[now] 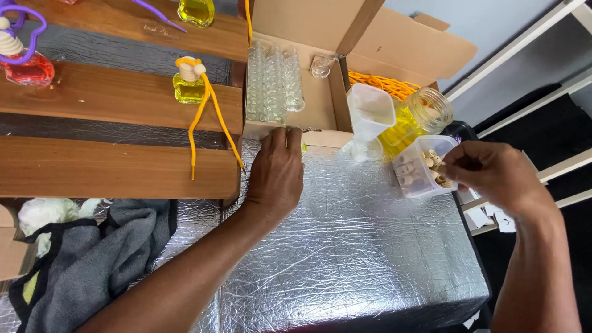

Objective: Assembling small perfume bottles by attaching cords and beads, then folding cardboard packaging boxes.

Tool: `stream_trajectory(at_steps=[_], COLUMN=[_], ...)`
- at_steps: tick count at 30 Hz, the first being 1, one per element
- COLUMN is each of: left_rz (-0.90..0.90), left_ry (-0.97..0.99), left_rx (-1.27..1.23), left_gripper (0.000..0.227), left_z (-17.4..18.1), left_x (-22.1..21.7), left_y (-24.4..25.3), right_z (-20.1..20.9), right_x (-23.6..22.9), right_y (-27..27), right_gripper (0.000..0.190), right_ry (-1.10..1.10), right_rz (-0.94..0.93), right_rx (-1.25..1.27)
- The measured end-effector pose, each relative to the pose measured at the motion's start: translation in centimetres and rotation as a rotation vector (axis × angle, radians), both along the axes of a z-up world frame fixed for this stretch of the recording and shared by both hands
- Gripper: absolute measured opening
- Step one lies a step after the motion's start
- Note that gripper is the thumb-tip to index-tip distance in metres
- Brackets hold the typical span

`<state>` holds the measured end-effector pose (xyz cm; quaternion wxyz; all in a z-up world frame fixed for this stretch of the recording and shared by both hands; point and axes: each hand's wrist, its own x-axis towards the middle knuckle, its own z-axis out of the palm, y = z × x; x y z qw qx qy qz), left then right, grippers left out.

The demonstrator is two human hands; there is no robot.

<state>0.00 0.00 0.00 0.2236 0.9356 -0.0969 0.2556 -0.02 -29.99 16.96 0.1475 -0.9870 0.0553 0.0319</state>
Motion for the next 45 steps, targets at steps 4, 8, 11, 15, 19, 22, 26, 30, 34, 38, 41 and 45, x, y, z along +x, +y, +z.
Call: stream_trajectory(at_steps=[4, 8, 11, 15, 19, 22, 26, 30, 34, 38, 41, 45], left_rz=[-0.004, -0.041, -0.033, -0.025, -0.024, -0.036, 0.010, 0.077, -0.065, -0.292, -0.355, -0.552], left_ry=[0.001, 0.115, 0.068, 0.035, 0.041, 0.033, -0.006, -0.162, -0.282, -0.488, -0.501, -0.471], left_rx=[0.003, -0.009, -0.031, -0.021, -0.036, -0.056, -0.006, 0.120, 0.095, 0.017, 0.051, -0.030], left_gripper=[0.063, 0.058, 0.062, 0.063, 0.064, 0.063, 0.064, 0.062, 0.045, 0.016, 0.020, 0.007], left_z=[0.9, 3.1, 0.9, -0.1, -0.1, 0.1, 0.4, 1.8, 2.5, 3.4, 3.3, 2.4], left_x=[-0.3, -1.2, -0.4, 0.1, -0.1, -0.1, -0.3, -1.2, -2.3, -3.4, -3.7, -3.5], left_y=[0.1, 0.5, 0.1, 0.0, 0.1, -0.1, 0.0, 0.0, -0.3, -0.7, -0.9, -1.2], right_z=[-4.3, -9.6, -11.1, -9.0, -4.5, -2.9, -3.0, -3.6, -2.8, -3.3, -3.5, -3.2], right_x=[-3.6, -5.5, -6.1, -6.5, -3.7, 0.5, 4.7, 5.4, 4.5, 4.4, 4.4, 4.6], right_y=[2.1, 3.8, 3.1, 3.5, 0.7, -1.2, -0.7, -0.5, 0.7, 0.3, 0.1, 0.6], right_gripper=[0.018, 0.019, 0.023, 0.049, 0.029, 0.017, 0.027, 0.025, 0.034, 0.034, 0.029, 0.034], right_ry=[0.074, -0.138, -0.298, -0.223, -0.456, -0.501, 0.087, 0.135, 0.181, 0.157, 0.113, 0.130], right_rz=[0.269, 0.461, 0.575, 0.585, 0.506, 0.425, 0.144, 0.140, 0.061, 0.094, 0.095, 0.096], right_rx=[0.203, -0.263, -0.451, -0.384, -0.082, -0.340, -0.407, -0.498, -0.436, -0.375, -0.375, -0.388])
